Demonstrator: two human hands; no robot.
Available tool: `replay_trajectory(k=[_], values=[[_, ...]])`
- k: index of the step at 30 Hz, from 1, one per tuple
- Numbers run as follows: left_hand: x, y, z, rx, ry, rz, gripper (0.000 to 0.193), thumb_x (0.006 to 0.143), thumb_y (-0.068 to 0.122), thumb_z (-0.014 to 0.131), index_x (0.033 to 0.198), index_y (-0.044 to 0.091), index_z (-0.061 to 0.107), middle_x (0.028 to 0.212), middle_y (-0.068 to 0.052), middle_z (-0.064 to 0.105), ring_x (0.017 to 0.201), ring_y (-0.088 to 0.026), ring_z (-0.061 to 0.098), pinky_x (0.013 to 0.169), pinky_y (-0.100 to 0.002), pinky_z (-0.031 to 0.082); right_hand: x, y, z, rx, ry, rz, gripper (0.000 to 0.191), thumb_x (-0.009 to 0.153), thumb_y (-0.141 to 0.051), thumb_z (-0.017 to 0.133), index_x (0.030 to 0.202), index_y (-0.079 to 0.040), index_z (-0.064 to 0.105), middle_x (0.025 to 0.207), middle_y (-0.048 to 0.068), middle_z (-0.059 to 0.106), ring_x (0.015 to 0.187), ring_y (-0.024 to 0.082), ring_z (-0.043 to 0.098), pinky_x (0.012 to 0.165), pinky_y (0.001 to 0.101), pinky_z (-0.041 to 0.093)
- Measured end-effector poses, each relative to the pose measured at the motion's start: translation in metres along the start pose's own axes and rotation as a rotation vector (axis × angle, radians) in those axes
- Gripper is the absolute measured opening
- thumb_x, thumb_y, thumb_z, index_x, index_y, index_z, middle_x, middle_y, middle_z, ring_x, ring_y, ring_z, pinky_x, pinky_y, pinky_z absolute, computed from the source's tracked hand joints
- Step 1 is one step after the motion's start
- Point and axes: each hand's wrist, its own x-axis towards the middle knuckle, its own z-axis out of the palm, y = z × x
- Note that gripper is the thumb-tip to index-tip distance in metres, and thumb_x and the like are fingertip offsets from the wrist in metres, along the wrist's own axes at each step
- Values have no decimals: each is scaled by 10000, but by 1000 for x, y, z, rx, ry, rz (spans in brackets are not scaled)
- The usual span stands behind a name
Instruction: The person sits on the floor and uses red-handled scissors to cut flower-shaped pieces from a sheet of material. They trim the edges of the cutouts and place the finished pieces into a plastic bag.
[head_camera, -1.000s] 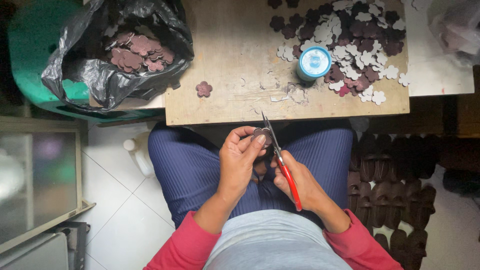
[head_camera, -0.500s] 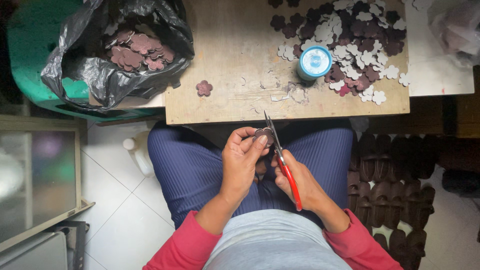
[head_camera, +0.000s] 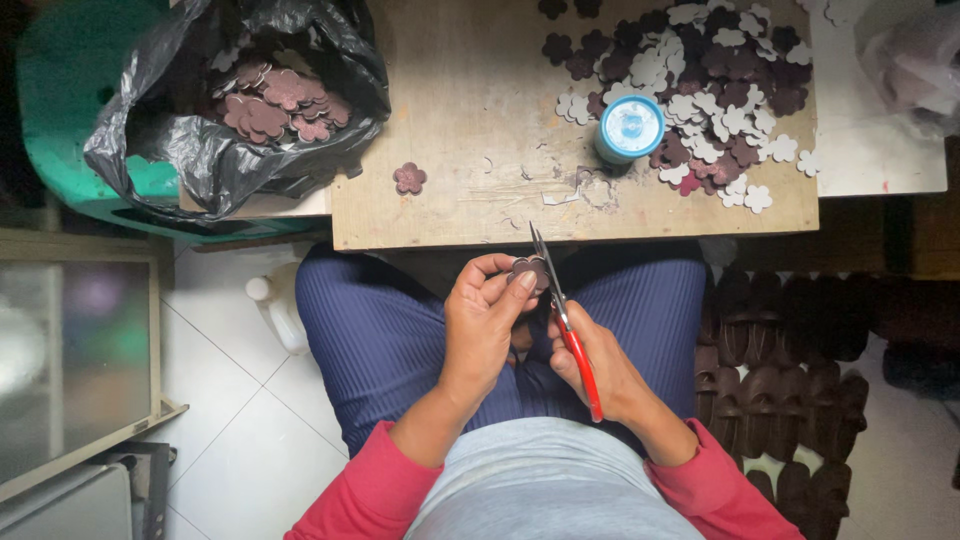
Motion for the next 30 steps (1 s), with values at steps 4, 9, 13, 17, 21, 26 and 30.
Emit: replay_trajectory(k=[4,9,13,17,21,26,30], values=[[-2,-2,-5,-24,-15,14,255,966,101,713,1158,15,568,1041,-113,764,901,-103,706,802,-228,566,-1,1,3,14,-10,-2,749,907,-784,450,1056,-52,503,679,42,510,579,167,514,549,330,448],[-4,-4,-11,-15,-12,9,245,963,95,709,1155,16,578,1042,-107,764,899,-103,708,795,-232,569,-2,2,5,11,-15,-6,746,911,-787,458,1038,-53,507,694,34,505,598,149,504,554,322,448],[-3,-4,-12,-6,-16,9,238,960,84,704,1154,21,583,1047,-102,766,909,-103,714,788,-236,568,-3,2,3,31,-34,-2,739,905,-776,476,1037,-49,496,677,29,496,587,138,489,546,316,441],[-1,0,-15,23,-29,6,235,965,74,700,1167,26,590,1044,-100,764,913,-101,714,794,-233,567,-2,3,1,25,-41,25,720,895,-760,499,1037,-53,508,655,20,493,576,128,483,541,308,438],[1,4,-19,45,-33,-14,249,956,70,700,1177,29,593,1040,-89,771,918,-97,718,776,-227,555,-3,6,-2,15,-59,20,704,893,-748,512,1031,-57,504,664,14,502,588,115,499,545,299,444],[3,7,-22,82,-16,-10,263,947,74,705,1187,23,611,1027,-76,774,911,-91,723,762,-222,548,-3,7,-5,8,-73,39,651,908,-694,571,1008,-54,506,699,19,486,628,116,482,565,296,444],[5,6,-22,97,-12,17,259,949,66,709,1188,18,623,1024,-78,771,914,-90,721,765,-218,548,-1,5,-6,66,-117,11,622,937,-654,569,1078,-51,511,732,16,504,652,121,485,596,289,455]])
